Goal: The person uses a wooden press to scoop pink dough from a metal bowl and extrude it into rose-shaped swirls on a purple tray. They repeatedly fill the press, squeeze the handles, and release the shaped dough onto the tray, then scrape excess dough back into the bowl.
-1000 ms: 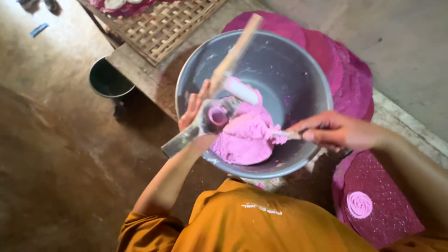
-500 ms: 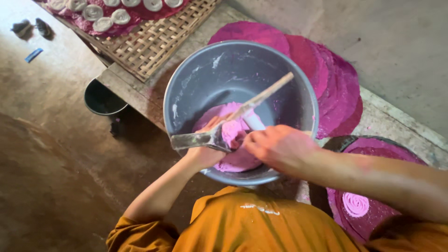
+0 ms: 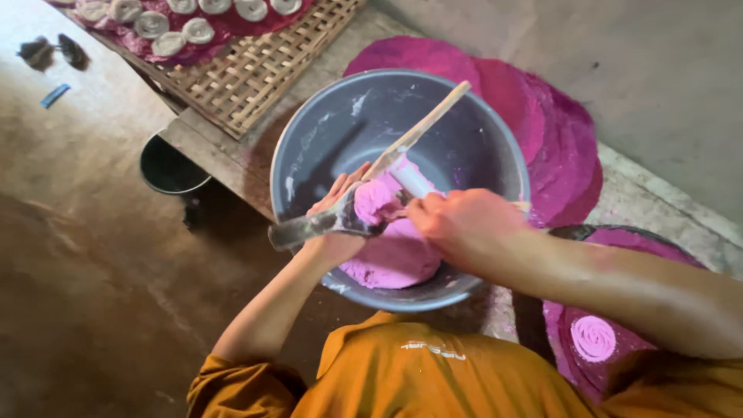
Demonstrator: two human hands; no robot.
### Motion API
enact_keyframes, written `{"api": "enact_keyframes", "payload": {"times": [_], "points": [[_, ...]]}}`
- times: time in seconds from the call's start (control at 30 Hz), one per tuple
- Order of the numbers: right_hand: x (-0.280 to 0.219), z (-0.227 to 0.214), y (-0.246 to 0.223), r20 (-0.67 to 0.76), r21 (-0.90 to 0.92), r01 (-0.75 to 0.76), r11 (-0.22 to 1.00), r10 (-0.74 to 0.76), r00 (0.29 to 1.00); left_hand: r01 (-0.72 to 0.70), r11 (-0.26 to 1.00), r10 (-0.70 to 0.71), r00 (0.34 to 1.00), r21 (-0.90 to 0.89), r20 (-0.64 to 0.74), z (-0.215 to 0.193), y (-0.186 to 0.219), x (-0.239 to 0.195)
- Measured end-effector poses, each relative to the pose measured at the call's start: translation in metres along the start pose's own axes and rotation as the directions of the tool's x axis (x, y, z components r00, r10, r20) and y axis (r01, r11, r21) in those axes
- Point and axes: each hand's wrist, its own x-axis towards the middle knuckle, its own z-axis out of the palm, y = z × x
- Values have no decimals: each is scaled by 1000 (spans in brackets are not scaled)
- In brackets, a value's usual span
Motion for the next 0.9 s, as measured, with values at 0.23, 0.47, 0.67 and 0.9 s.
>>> {"api": "enact_keyframes", "payload": {"times": [0.23,0.47,0.67,0.9], "points": [[18,-7,-14,-46,-39,23,999,-25,999,193,954,-175,980,-229,96,-12,15,6],[-43,-45,22,101,-79,-273,959,280,955,-100,987,133,945,124,-299,-32,-13,15],[-30,-34,36,-85,-69,-37,997,31,996,255,953,-210,946,-166,248,-22,-2,8],[20,-21,-12,-35,-110,40,993,-44,998,-147,988,147,989,46,5,6,11,7]]}}
